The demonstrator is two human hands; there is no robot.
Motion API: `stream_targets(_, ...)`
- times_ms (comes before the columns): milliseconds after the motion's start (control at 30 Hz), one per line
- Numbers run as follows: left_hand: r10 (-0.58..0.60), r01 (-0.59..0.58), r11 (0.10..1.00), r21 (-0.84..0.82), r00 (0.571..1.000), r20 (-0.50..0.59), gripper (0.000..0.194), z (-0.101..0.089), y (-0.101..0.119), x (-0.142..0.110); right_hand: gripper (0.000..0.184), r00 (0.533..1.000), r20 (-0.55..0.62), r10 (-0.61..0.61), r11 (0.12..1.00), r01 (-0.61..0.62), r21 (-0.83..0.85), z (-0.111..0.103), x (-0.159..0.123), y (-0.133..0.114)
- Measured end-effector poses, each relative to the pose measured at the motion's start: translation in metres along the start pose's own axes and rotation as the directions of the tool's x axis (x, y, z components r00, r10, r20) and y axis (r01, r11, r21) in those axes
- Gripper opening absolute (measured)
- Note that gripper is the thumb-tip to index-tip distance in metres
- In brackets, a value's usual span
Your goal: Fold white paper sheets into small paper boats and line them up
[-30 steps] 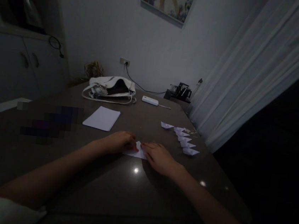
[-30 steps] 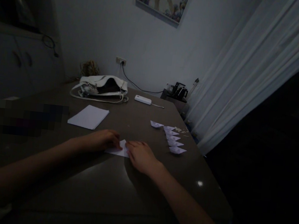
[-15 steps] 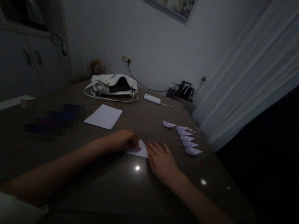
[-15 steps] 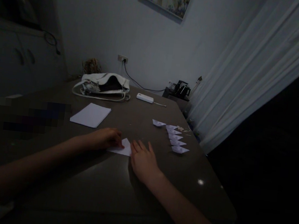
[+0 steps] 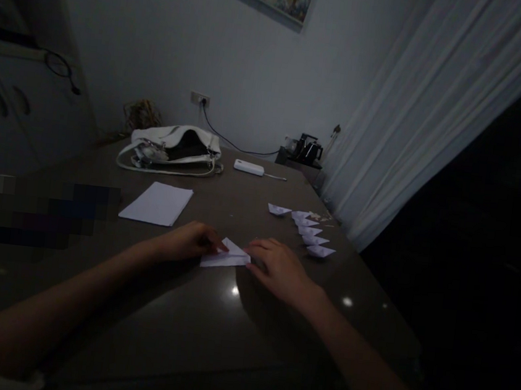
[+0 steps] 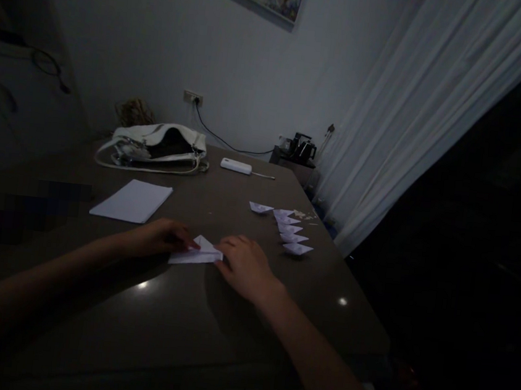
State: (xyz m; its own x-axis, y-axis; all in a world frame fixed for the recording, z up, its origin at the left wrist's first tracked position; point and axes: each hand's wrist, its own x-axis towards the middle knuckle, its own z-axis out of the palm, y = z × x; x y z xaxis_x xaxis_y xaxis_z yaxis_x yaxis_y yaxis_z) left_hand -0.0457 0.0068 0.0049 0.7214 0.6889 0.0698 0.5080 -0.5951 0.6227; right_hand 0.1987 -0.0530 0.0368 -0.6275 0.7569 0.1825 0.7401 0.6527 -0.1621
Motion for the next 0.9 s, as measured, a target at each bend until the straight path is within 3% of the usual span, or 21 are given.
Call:
stream_targets(167,-0.054,0.054,0.997,-0.055,0.999,0.003,0.020,-0.002,0.007,-0.002,0.035,0.967,0.041,-0.250,0.947,0.236,0.218,0.014,0.039,0.016)
stream_targets(267,-0.061,0.062,0.995,-0.073,0.998,0.017,0.016,-0.001,0.011,-0.003,0.032,0.968,0.021,-0.250,0.927,0.233,0.295,0.024,0.044,0.023)
stream_targets(467,-0.048,0.048,0.991,0.124,0.999,-0.003,0.035,0.001,0.020,-0.004,0.036,0.969,0.028,-0.245,0.910,0.220,0.353,0.028,0.038,0.029)
stream_targets(900,-0.008,-0.001,0.993,0.121,0.997,0.075,0.024,-0.008,0.018,-0.005,0.025,0.971,0.041,-0.237,0.933,0.215,0.287,0.023,0.034,0.029)
